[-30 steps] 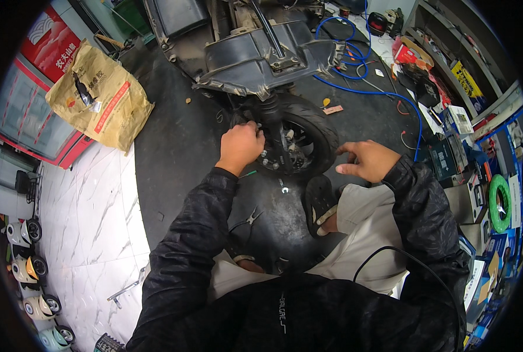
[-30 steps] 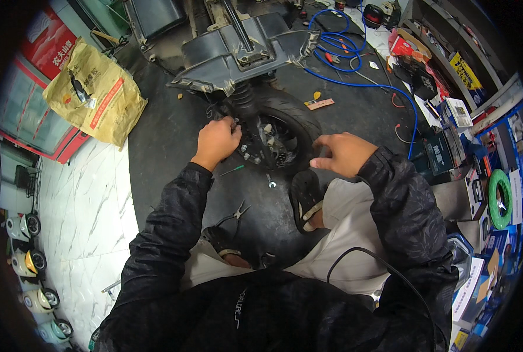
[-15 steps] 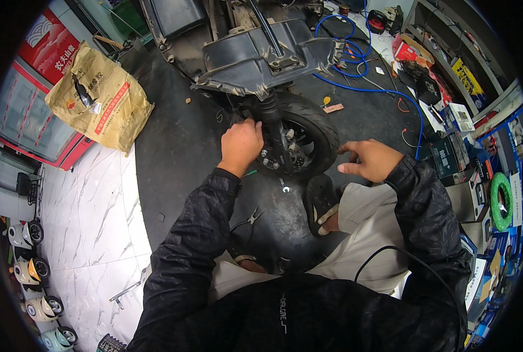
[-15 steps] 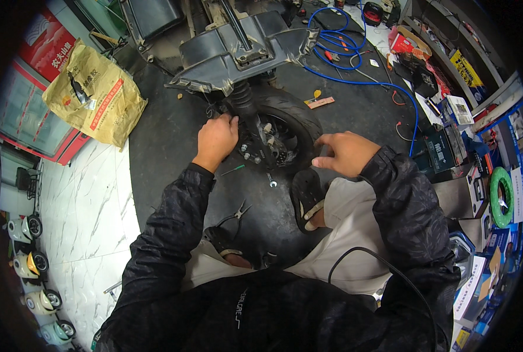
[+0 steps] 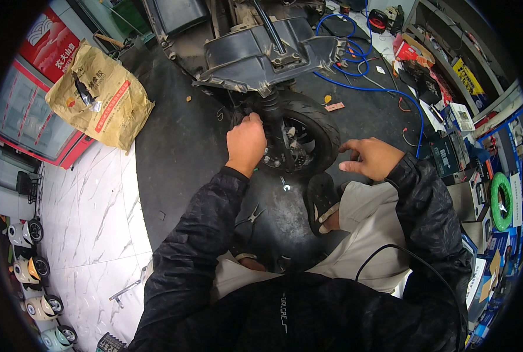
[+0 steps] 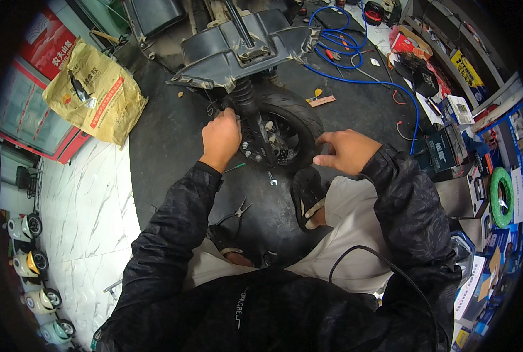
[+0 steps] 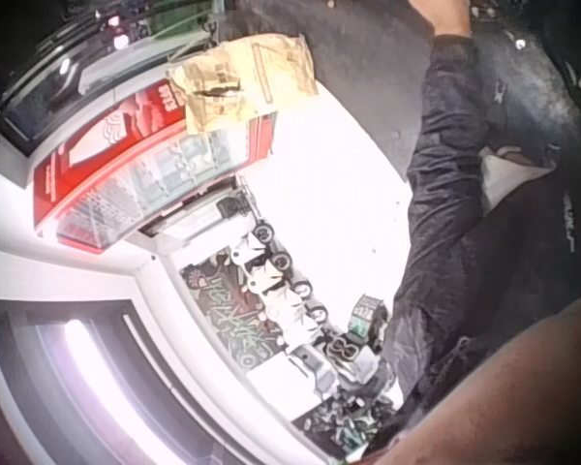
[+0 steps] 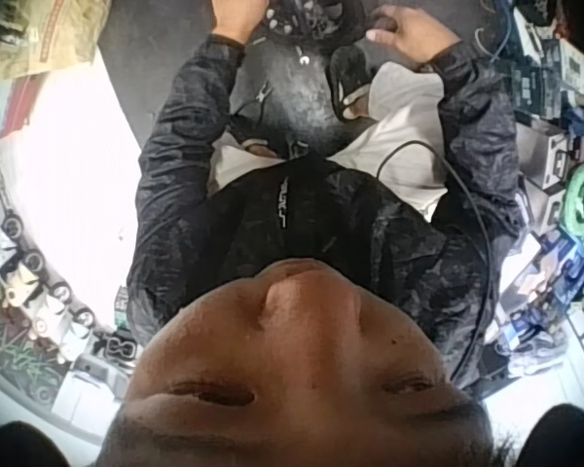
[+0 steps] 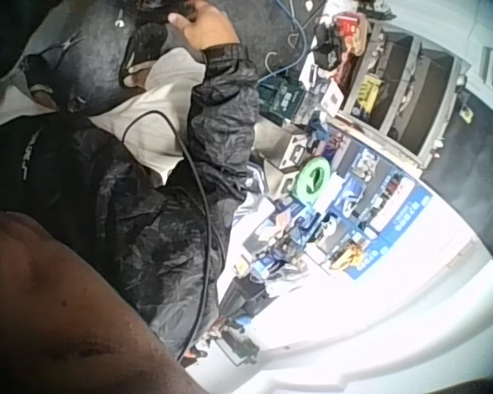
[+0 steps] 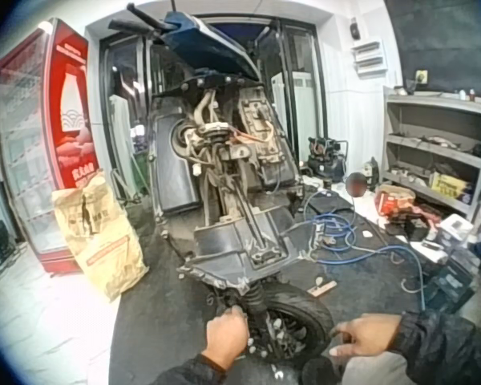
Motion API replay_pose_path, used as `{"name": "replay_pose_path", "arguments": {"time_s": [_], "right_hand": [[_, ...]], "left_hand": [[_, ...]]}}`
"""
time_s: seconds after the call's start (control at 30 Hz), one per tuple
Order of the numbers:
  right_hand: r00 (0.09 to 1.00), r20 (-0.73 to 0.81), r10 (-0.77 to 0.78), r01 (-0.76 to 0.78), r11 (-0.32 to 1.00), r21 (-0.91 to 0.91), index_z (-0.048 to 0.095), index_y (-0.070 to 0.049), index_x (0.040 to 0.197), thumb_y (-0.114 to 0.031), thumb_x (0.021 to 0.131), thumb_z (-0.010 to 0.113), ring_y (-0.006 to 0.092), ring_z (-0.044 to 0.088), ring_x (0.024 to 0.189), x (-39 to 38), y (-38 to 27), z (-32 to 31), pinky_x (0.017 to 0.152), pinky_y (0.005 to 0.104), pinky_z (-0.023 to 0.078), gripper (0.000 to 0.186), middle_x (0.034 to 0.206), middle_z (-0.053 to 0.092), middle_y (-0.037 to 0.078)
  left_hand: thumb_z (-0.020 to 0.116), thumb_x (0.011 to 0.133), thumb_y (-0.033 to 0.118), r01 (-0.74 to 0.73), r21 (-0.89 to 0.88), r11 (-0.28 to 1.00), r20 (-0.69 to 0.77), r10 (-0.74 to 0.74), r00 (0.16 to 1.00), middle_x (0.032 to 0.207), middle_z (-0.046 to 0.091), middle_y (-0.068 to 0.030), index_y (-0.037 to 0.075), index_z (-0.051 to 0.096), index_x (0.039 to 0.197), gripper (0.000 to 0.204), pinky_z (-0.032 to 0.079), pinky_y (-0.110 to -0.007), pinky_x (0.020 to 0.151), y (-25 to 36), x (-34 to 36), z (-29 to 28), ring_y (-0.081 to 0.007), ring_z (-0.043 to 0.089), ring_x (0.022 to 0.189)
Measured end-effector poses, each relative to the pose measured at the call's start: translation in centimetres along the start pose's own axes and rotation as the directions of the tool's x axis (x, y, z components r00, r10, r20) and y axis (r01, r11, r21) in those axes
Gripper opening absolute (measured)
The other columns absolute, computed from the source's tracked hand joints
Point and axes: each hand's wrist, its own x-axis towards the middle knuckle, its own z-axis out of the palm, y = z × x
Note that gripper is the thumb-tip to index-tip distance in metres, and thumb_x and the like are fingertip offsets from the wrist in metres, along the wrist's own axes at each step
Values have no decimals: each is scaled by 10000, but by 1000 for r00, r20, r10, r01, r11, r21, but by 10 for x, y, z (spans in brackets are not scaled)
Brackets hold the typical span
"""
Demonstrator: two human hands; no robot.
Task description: The person works on the rear wheel and brake assembly of a motorcycle. They use a cordless impact wrench and hand tools to remove and reinstall bolts, then adjust the brake caliper and rotor area.
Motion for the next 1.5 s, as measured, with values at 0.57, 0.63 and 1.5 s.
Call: {"name": "replay_pose_path", "arguments": {"time_s": [0.57, 0.63, 1.5], "right_hand": [[1000, -29, -2, 3, 1000, 30, 701, -9, 1303, -421, 980, 760, 398, 758, 1010, -2, 2, 1, 908, 463, 583, 527, 1015, 800, 201], [1000, -22, 9, -8, 999, 39, 702, -8, 1303, -419, 978, 763, 397, 759, 1014, -2, 2, 1, 909, 459, 584, 527, 1020, 801, 204], [999, -34, 0, 1, 999, 37, 703, -17, 1299, -434, 980, 752, 401, 754, 1005, -5, 3, 0, 901, 472, 579, 527, 1001, 796, 205]], "left_hand": [[722, 982, 258, 12, -64, 998, -17, -13, 1000, 991, 761, -179, 45, 633, 1009, 232, 601, -529, 721, 3, 0, 0, -421, 757, 833], [723, 978, 242, 0, -20, 1000, 13, 0, 1000, 1013, 760, -177, 48, 618, 1025, 225, 602, -530, 722, 5, 1, -4, -417, 761, 844], [703, 996, 306, 104, 8, 995, 67, -104, 992, 915, 775, -207, 22, 706, 951, 288, 609, -539, 737, 5, 3, -6, -433, 762, 832]]}}
